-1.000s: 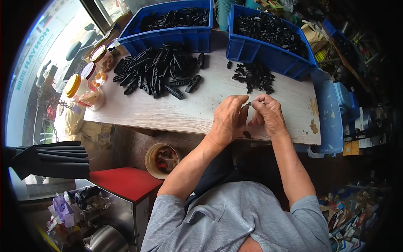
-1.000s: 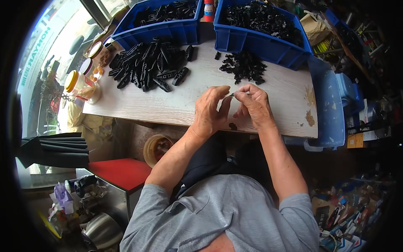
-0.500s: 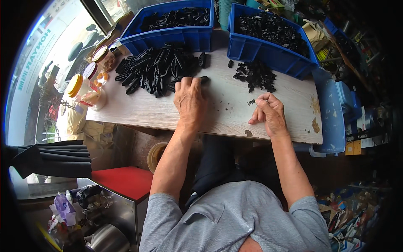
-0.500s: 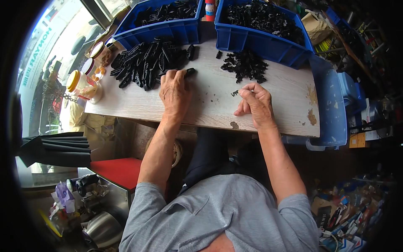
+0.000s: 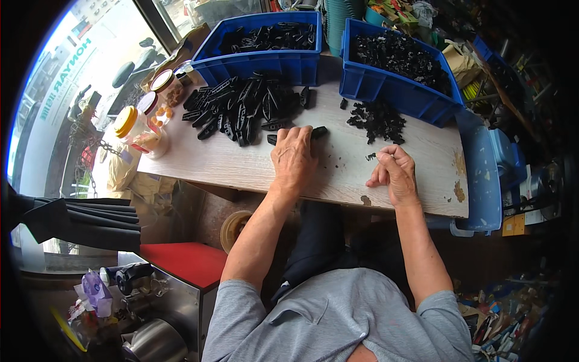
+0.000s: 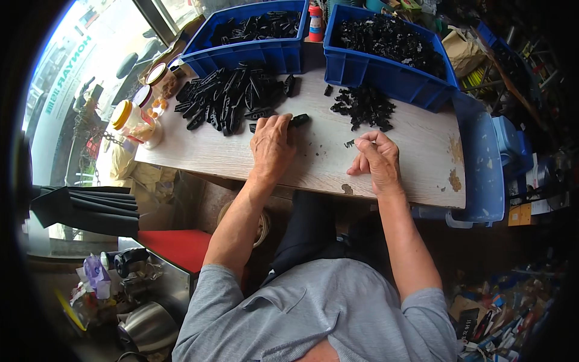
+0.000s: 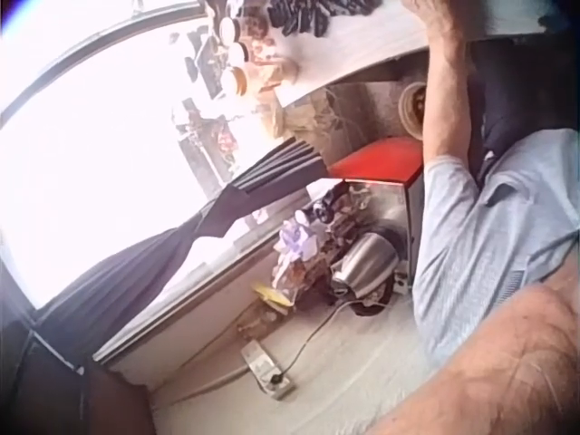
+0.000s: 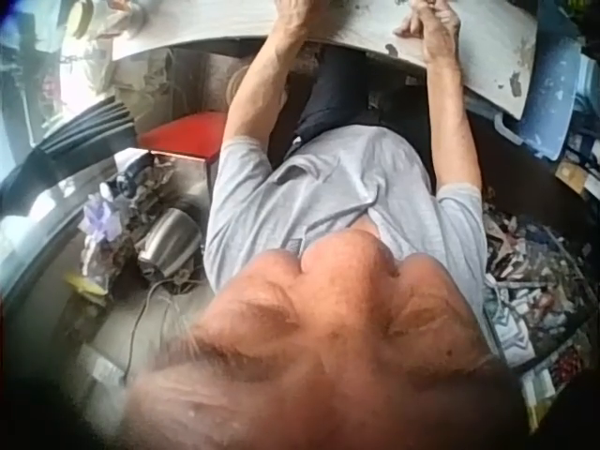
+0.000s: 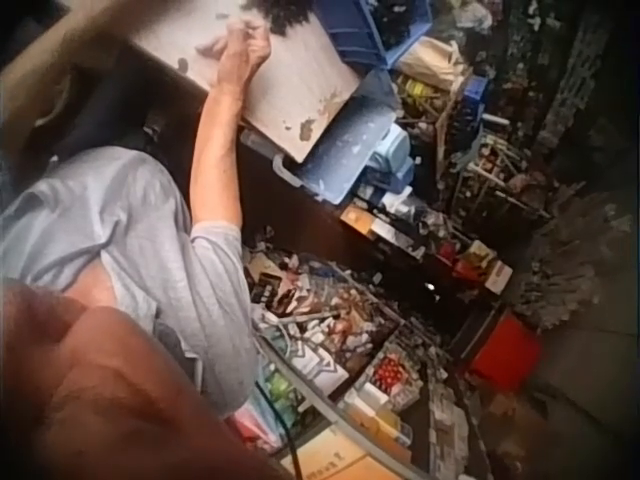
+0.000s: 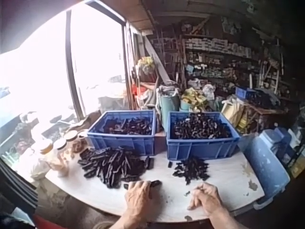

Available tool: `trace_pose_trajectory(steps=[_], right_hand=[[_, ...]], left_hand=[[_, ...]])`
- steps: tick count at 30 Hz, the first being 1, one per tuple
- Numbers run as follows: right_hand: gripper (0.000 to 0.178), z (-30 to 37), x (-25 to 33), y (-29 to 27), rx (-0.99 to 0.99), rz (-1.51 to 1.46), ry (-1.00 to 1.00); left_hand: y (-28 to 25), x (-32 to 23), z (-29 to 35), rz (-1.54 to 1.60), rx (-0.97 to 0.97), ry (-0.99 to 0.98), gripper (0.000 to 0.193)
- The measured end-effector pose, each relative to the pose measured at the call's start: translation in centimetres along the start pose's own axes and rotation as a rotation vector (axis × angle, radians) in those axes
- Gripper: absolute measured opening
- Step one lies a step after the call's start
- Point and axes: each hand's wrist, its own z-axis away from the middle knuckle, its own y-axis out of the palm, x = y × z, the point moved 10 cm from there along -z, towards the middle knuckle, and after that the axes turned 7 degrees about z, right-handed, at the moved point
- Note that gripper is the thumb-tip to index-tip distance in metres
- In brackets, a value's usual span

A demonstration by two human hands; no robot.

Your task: Assembling small black plastic components at a workbench.

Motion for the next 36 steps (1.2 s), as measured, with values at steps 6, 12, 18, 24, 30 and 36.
trace_pose_trajectory(steps=[6,12,18,24,30,36], right_hand=[[0.013,-0.1,0.1,0.1,-0.008,-0.032,-0.001],[0.013,0.1,0.1,-0.3,-0.026,-0.061,0.008],[0.011,0.2,0.6,-0.3,-0.028,-0.141,-0.057],[0.007,0.0,0.5,-0.8,-0.026,-0.127,-0.094],[0.007,-0.3,0.3,-0.9,0.009,-0.092,-0.057],[0.011,-0.6,-0.2,-0.9,0.028,-0.070,-0.013]], left_hand=[[-0.9,0.6,0.0,0.022,-0.122,0.010,0.022],[-1.4,-1.4,0.9,0.256,-0.172,0.079,0.025],[5.1,-3.3,3.3,1.312,0.038,-0.355,0.022],[8.6,-6.5,3.8,1.508,0.245,-0.490,0.023],[8.7,-6.4,3.5,1.471,0.294,-0.503,0.022],[8.0,-6.7,3.0,1.473,0.279,-0.603,0.019]])
